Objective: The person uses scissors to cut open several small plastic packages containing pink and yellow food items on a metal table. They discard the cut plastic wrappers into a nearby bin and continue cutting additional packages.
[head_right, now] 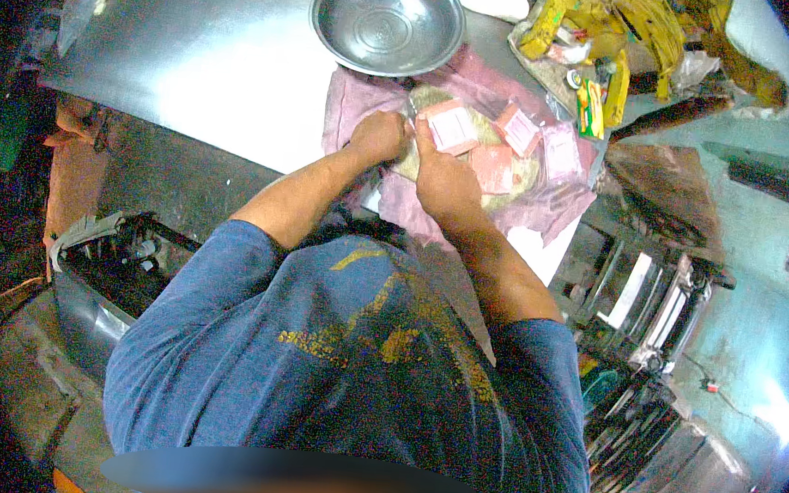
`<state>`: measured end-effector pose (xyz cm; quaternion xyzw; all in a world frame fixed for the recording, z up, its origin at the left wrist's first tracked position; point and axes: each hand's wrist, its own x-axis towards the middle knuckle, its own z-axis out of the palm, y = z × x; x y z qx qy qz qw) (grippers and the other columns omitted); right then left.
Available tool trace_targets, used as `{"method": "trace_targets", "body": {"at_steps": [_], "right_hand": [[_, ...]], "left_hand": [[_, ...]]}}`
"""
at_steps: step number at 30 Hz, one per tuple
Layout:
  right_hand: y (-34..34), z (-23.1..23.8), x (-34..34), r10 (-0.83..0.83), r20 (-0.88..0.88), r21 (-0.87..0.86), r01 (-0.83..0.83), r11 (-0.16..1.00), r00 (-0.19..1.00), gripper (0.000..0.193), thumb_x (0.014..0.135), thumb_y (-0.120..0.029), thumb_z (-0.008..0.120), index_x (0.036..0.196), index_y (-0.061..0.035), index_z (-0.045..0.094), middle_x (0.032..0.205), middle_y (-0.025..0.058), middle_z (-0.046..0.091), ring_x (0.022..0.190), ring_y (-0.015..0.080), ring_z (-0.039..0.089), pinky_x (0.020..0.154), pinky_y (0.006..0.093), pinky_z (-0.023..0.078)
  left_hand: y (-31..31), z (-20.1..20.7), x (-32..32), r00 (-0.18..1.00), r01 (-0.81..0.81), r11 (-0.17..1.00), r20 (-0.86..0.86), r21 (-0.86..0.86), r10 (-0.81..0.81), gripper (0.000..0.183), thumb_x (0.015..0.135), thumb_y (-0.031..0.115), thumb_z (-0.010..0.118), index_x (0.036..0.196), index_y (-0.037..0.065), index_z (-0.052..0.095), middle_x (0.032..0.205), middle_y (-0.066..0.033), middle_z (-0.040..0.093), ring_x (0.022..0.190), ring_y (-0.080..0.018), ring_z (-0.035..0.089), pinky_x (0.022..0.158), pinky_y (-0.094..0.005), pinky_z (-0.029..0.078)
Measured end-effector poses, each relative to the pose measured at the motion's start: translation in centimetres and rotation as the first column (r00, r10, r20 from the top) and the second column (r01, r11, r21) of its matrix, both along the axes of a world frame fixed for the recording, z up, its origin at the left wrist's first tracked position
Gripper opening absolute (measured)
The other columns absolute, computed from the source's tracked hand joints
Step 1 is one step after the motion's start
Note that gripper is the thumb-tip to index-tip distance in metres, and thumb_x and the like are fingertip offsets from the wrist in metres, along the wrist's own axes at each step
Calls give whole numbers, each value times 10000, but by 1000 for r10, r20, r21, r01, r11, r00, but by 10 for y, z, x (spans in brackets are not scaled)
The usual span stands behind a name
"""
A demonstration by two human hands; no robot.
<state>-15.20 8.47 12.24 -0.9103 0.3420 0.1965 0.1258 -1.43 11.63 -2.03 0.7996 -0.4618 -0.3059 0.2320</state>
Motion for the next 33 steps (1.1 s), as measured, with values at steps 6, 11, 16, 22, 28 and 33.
{"method": "trace_targets", "body": {"at_steps": [6, 11, 16, 22, 28, 33], "right_hand": [[16, 1, -35, -46, -52, 80, 50, 996, 998, 826, 836, -4, 519, 1572, -107, 157, 802, 263, 678, 766, 449, 687, 704, 559, 528], [33, 4, -83, -77, 13, 95, 76, 993, 997, 868, 835, 0, 542, 1580, -146, 121, 821, 294, 662, 838, 476, 671, 742, 566, 503], [36, 0, -111, -100, 75, 107, 92, 990, 992, 859, 863, -41, 547, 1581, -159, 89, 878, 322, 673, 857, 454, 692, 778, 561, 521], [3, -10, -181, -625, 268, 121, 618, 777, 734, 872, 848, -50, 517, 1594, -198, 91, 844, 281, 678, 784, 467, 664, 716, 540, 515], [-86, -76, -251, -576, 277, -291, 639, 712, 769, 754, 852, -73, 570, 1549, -148, 290, 1149, 228, 644, 938, 428, 657, 788, 515, 519], [-83, -105, -242, -441, 410, -291, 573, 766, 798, 499, 854, -158, 637, 1340, -93, 549, 1129, 209, 654, 982, 403, 645, 846, 485, 510]], "left_hand": [[-4, -11, 0, 999, 29, 999, 12, 13, -30, 402, 936, 355, 546, 887, 7, 741, 929, -268, 705, 862, -429, 700, 793, -523, 559], [-10, -42, 5, 969, 204, 978, 147, -32, -198, 394, 922, 348, 531, 864, 9, 723, 938, -239, 707, 846, -429, 684, 821, -534, 539], [1, -43, 20, 987, 120, 972, -82, -201, -138, 400, 925, 336, 519, 898, -17, 706, 981, -259, 695, 920, -430, 668, 855, -510, 518], [12, -34, 21, 947, -179, 978, -288, -108, 141, 424, 820, 375, 691, 1038, 12, 659, 976, -214, 715, 947, -375, 688, 849, -448, 527], [0, -19, 11, 974, -193, 973, -149, -129, 173, 370, 799, 315, 732, 1010, 19, 669, 945, -187, 725, 917, -364, 697, 825, -435, 535], [-3, 8, 12, 785, -289, 946, -530, 144, 320, 140, 835, 162, 683, 867, 26, 695, 717, -68, 673, 660, -170, 633, 606, -321, 490]]}}
